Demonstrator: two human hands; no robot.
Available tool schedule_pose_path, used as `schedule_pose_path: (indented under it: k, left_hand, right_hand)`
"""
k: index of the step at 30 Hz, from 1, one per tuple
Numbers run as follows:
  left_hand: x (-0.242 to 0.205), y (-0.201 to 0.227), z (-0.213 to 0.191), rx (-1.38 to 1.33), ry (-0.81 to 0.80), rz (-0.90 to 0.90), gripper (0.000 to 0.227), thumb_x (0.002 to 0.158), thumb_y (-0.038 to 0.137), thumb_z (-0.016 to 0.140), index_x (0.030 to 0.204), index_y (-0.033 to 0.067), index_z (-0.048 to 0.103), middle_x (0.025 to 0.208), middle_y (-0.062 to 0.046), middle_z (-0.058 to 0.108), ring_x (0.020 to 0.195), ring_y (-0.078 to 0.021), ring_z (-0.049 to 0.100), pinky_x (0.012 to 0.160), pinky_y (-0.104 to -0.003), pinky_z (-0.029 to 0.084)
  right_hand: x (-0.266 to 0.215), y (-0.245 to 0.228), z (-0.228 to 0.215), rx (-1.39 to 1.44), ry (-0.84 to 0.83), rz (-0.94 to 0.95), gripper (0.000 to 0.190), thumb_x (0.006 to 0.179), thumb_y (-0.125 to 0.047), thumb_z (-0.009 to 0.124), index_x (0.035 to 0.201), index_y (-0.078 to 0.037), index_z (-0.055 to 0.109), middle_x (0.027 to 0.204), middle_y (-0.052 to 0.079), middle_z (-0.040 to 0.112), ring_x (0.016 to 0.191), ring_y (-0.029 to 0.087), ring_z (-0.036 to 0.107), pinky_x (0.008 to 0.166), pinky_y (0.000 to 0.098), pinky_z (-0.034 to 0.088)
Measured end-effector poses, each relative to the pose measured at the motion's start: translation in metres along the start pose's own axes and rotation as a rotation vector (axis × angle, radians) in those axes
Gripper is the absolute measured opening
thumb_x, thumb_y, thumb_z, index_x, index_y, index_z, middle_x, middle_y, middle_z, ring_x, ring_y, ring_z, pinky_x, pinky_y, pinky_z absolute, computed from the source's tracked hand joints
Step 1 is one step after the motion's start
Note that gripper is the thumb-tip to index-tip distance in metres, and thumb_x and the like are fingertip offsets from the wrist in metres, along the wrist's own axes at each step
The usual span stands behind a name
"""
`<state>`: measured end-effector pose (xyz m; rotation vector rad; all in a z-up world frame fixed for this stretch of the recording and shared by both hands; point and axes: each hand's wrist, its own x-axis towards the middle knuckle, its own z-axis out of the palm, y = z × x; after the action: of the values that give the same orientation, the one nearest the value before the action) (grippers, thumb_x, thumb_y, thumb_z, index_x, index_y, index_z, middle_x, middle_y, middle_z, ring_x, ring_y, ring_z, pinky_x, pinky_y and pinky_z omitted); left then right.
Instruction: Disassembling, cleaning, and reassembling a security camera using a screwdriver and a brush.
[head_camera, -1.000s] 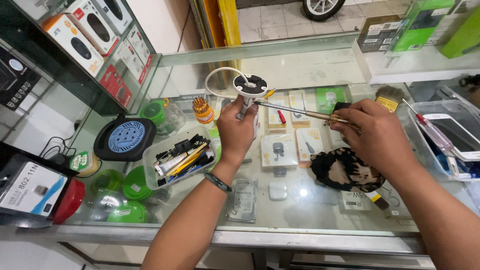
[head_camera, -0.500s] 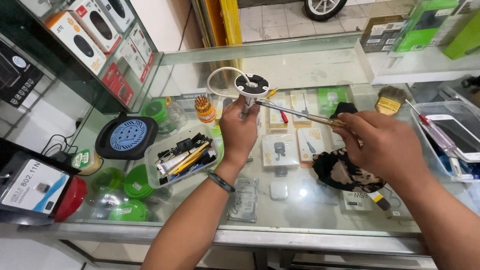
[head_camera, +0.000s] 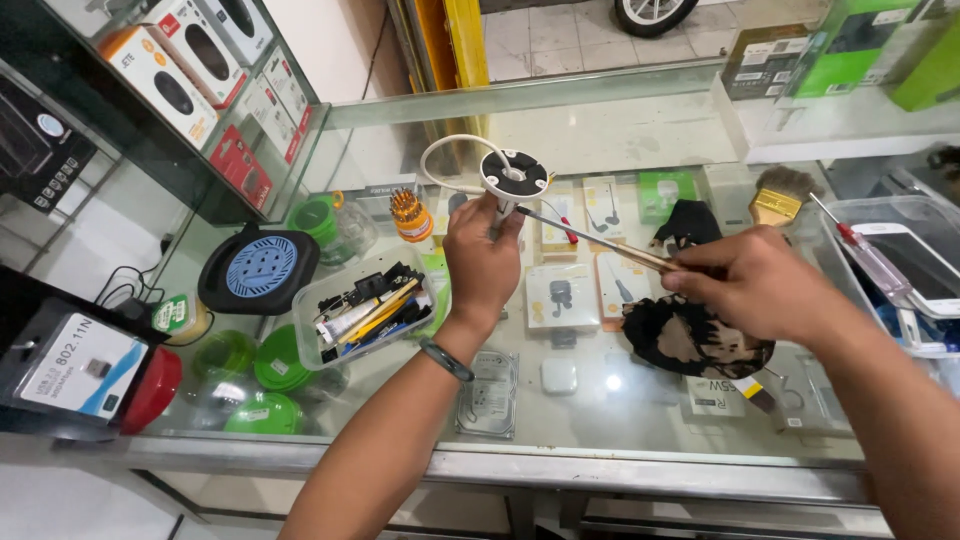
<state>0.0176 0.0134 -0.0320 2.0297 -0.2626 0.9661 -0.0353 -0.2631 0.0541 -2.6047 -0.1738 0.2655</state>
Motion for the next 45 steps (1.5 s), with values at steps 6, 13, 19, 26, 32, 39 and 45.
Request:
schedule_pose_path:
  k: [6, 13, 19, 26, 32, 39, 45]
  left_hand:
    - [0.000, 0.004, -0.003, -0.023, -0.022, 0.005, 0.027, 0.095, 0.016, 0.069, 0.123, 0.0151, 0.071, 0.101, -0.005, 0.077, 0.104, -0.0299, 0.061, 0.088, -0.043, 0.052]
    - [0.007, -0.006, -0.004, -0.004, 0.011, -0.117, 0.031, 0.091, 0.011, 0.070, 0.123, 0.0092, 0.072, 0.089, -0.008, 0.072, 0.090, -0.0273, 0.062, 0.082, -0.039, 0.051]
    - [0.008, -0.007, -0.004, -0.010, 0.040, -0.084, 0.025, 0.091, 0.012, 0.070, 0.115, 0.0054, 0.073, 0.093, -0.010, 0.073, 0.092, -0.0278, 0.062, 0.084, -0.039, 0.051]
    - [0.008, -0.007, -0.008, -0.038, -0.070, 0.037, 0.025, 0.091, 0.008, 0.071, 0.115, 0.0107, 0.073, 0.104, -0.008, 0.076, 0.103, -0.0287, 0.063, 0.090, -0.041, 0.053]
    - [0.013, -0.003, -0.010, -0.067, -0.082, 0.008, 0.020, 0.090, 0.009, 0.070, 0.110, 0.0110, 0.074, 0.097, -0.006, 0.074, 0.098, -0.0253, 0.064, 0.087, -0.039, 0.053]
    - [0.015, 0.000, -0.014, -0.173, -0.066, -0.167, 0.030, 0.088, 0.006, 0.071, 0.118, 0.0086, 0.074, 0.111, -0.005, 0.074, 0.101, -0.0202, 0.068, 0.088, -0.032, 0.055]
    - [0.011, 0.002, -0.013, -0.089, -0.072, 0.009, 0.019, 0.094, 0.009, 0.070, 0.112, 0.0079, 0.073, 0.097, -0.010, 0.070, 0.084, -0.0226, 0.064, 0.077, -0.035, 0.055]
  right_hand:
    - [-0.004, -0.010, -0.009, 0.257, -0.220, 0.076, 0.021, 0.090, -0.022, 0.079, 0.095, -0.002, 0.081, 0.076, 0.012, 0.076, 0.057, 0.022, 0.057, 0.049, 0.0344, 0.045]
    - [0.018, 0.035, 0.050, -0.098, 0.314, -0.606, 0.028, 0.094, -0.026, 0.073, 0.080, -0.008, 0.057, 0.065, 0.008, 0.063, 0.057, 0.031, 0.060, 0.057, 0.0411, 0.043]
    - [-0.001, 0.023, 0.058, -0.713, 0.736, -0.496, 0.015, 0.099, -0.027, 0.063, 0.092, -0.016, 0.055, 0.070, 0.003, 0.057, 0.057, 0.033, 0.062, 0.044, 0.0473, 0.040]
    - [0.001, 0.015, 0.017, 1.020, -0.484, 0.073, 0.032, 0.103, -0.005, 0.055, 0.091, 0.021, 0.070, 0.056, 0.020, 0.050, 0.031, 0.021, 0.038, 0.026, 0.0310, 0.022]
    - [-0.010, -0.012, 0.013, 0.844, -0.447, 0.154, 0.015, 0.098, -0.008, 0.068, 0.099, 0.006, 0.063, 0.055, 0.021, 0.052, 0.036, 0.023, 0.039, 0.030, 0.0337, 0.023]
    - [-0.009, 0.006, 0.056, -0.133, 0.263, -0.320, 0.015, 0.092, -0.036, 0.067, 0.090, -0.021, 0.071, 0.077, 0.000, 0.077, 0.075, 0.033, 0.071, 0.062, 0.0465, 0.051]
    - [-0.027, 0.006, 0.066, -0.563, 0.447, -0.287, 0.020, 0.103, -0.034, 0.056, 0.095, -0.015, 0.052, 0.073, 0.006, 0.065, 0.061, 0.040, 0.066, 0.042, 0.0554, 0.044]
